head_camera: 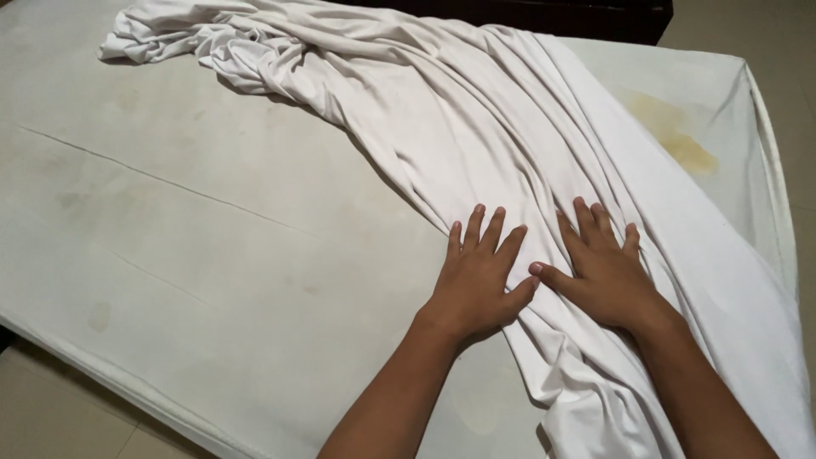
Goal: The person folds a white bed sheet on a mattress by hand. They smooth the fabric, fold it in half lengthwise, and then fold it again to create a compact stack.
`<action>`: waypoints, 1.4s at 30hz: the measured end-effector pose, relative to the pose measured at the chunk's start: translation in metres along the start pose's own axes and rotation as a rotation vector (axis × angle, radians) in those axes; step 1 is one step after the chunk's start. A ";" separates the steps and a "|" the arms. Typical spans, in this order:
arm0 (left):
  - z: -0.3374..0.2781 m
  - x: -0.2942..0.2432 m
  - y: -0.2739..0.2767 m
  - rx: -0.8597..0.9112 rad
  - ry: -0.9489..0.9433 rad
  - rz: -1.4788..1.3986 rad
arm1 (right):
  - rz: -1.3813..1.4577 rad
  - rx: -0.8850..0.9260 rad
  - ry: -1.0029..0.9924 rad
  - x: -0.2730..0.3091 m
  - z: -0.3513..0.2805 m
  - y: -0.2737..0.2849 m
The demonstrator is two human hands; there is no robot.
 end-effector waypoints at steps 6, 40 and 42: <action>0.000 -0.002 0.001 0.007 0.002 0.010 | -0.004 0.004 -0.009 0.001 0.000 0.001; -0.004 -0.009 0.003 0.044 -0.002 0.018 | -0.015 -0.003 -0.040 0.001 -0.002 0.000; -0.005 -0.008 0.002 0.037 -0.003 0.021 | -0.019 -0.005 -0.032 0.002 -0.002 0.000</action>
Point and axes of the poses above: each hand's wrist, its own z-axis towards the middle knuckle, its own y-axis out of the back of the hand, x = y × z, the point moved 4 cm from there along z, towards the middle knuckle, and after that the axes turned 6 degrees about z, right-handed, at the moved point
